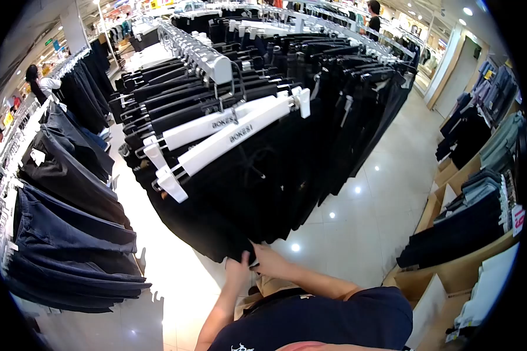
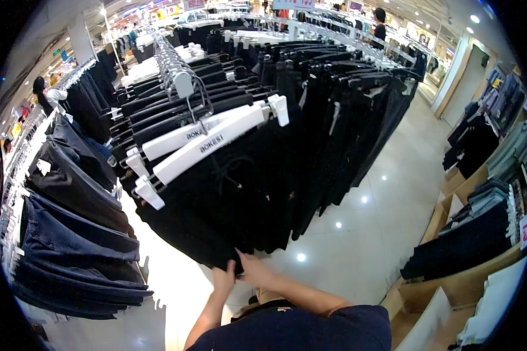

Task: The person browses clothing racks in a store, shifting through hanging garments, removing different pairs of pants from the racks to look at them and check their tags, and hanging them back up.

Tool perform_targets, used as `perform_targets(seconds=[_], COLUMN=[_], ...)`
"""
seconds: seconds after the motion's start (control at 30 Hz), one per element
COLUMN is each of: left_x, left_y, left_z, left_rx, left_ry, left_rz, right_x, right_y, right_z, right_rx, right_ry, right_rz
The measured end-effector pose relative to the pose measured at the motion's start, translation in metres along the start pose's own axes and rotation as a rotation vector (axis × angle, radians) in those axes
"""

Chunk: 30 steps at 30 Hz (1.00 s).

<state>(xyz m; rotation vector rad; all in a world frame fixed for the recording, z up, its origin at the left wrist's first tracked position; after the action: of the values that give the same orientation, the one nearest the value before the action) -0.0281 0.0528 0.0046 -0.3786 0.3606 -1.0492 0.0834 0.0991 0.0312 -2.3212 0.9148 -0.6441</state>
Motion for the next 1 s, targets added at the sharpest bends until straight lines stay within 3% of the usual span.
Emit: perform_targets(seconds=[0.03,0.07,0.13,0.17,0.23,0.27,0.3,0.37,0.4,0.47,0.5,0.57,0.63,0.67,0.7,0.77,0.83,0.9,0.93,0.97,1.0], left_x=[0.013,0.016,-0.008,-0.019,-0.039,-0.043,-0.049,-0.058,-0.065,-0.073,-0.082,-0.110,-0.135,-0.152,-0.167,-0.189,-0.193,-0.200,-0.199,-0.198,-0.192], left_y=[0.008,0.005,-0.023,-0.032,-0.040,-0.046,-0.054,-0.082,-0.083,-0.101,-0.103,-0.096,-0.103,-0.108,-0.112,-0.117,-0.118,-0.121,-0.108,-0.113,-0.117], left_z=[0.023,0.036,0.050,0.063,0.077,0.060,0.044,0.037,0.031,-0.006,-0.026,-0.053,-0.067,-0.074,-0.081,-0.099,-0.121,-0.120,-0.132,-0.116,-0.098], left_rx=[-0.031,-0.018,-0.117,-0.112,-0.032,0.036,0.100,0.128,0.118,0.391,0.379,0.085,0.056,0.022,-0.010,-0.068,-0.124,-0.236,-0.144,-0.362,-0.308], left_ry=[0.074,0.072,0.099,0.256,0.371,0.307,0.244,0.184,0.171,0.115,0.111,0.179,0.153,0.127,0.098,0.076,0.141,0.047,0.228,0.144,0.102], left_rz=[-0.070,-0.055,-0.206,-0.167,-0.071,-0.024,0.021,0.368,0.364,0.585,0.572,0.356,0.261,0.175,0.089,-0.169,-0.616,-0.710,-0.621,-0.784,-0.856], right_x=[0.000,-0.002,-0.019,-0.027,-0.045,-0.043,-0.041,-0.051,-0.056,-0.064,-0.068,-0.087,-0.101,-0.088,-0.095,-0.100,-0.117,-0.144,-0.167,-0.190,-0.210], right_y=[0.004,0.003,0.014,0.014,0.022,0.013,-0.005,-0.025,-0.024,-0.013,-0.011,0.009,0.043,0.033,0.047,0.093,0.115,0.156,0.186,0.209,0.216], right_z=[0.006,0.010,0.003,0.012,0.059,0.061,0.053,0.039,0.042,0.041,0.041,0.055,0.061,0.044,0.041,0.026,0.007,-0.014,-0.008,-0.014,-0.024], right_rx=[0.009,-0.283,-0.432,-0.537,-0.356,-0.377,-0.332,-0.339,-0.348,-0.265,-0.284,-0.140,-0.094,-0.153,-0.163,-0.139,-0.144,-0.172,-0.337,-0.501,-0.297], right_ry=[-0.040,-0.169,-0.064,0.031,-0.085,-0.023,0.019,0.046,0.054,-0.041,-0.086,-0.046,0.085,0.147,0.141,-0.014,0.031,0.066,0.101,0.134,0.233], right_rz=[0.007,0.060,0.019,-0.001,0.106,0.029,0.109,0.058,0.047,0.126,0.149,0.025,-0.564,-0.682,-0.672,-0.891,-0.813,-0.719,-0.637,-0.549,-0.664])
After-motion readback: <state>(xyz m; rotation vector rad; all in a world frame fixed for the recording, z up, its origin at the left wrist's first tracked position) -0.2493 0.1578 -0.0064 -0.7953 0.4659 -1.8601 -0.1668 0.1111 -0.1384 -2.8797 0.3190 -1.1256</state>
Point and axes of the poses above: each hand's wrist, its own x-axis away from the middle knuckle, its own y-axis out of the palm, z = x × y, the point moved 6 cm from there along -x, towards the middle knuckle, and after that the axes turned 2 degrees about y, right-handed, at the moved point
